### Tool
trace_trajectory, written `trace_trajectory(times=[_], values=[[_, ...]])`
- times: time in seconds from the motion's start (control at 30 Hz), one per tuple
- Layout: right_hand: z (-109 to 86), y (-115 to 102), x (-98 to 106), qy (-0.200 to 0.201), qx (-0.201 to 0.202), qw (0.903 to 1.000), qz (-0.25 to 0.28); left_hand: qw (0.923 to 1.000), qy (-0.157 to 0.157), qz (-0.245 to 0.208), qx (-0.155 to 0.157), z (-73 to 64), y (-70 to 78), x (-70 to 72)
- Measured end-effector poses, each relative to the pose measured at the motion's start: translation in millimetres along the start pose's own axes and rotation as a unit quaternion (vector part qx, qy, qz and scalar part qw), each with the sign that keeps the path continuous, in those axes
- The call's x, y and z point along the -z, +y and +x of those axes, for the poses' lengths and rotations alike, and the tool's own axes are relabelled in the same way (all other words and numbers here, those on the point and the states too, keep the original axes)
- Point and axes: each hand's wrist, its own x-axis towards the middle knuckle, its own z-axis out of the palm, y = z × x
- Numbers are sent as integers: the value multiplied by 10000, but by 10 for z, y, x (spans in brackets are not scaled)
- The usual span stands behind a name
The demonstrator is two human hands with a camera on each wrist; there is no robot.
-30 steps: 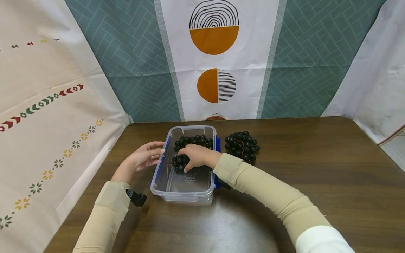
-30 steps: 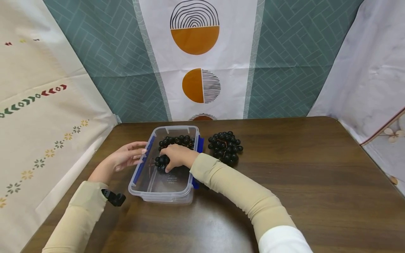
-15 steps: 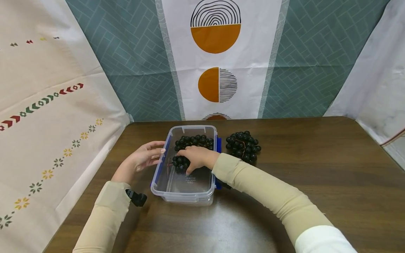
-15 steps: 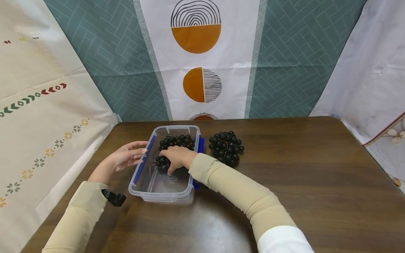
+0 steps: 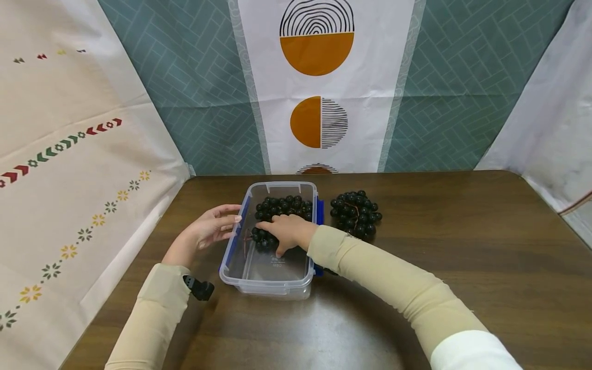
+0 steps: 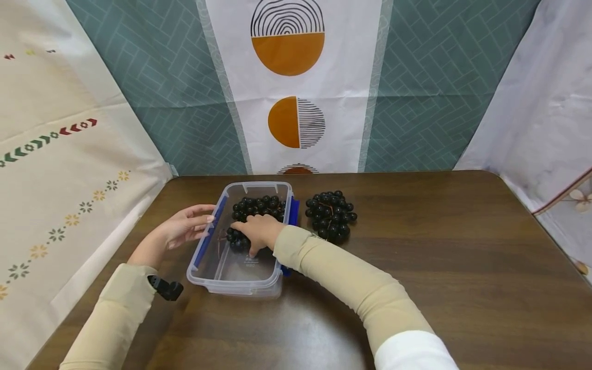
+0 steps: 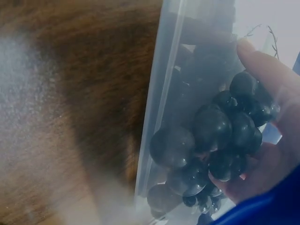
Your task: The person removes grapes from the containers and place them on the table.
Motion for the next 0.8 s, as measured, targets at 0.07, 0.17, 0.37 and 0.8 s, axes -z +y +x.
trace_trajectory(times=[0.07,0.17,0.37,0.8], values=[[-2,-3,-1,19,-41,9999,105,10000,-18,-15,-8,-3,2,-8],[-8,-10,0,76,-64,9995,290,10000,-27,-51,-20,-5,2,-14],[-9,0,-1,128,54,9989,454,10000,65,30,14,-2,6,-9],[-3,28,5,133,348,9964,760,9998,107,166,6,1,-3,-13]])
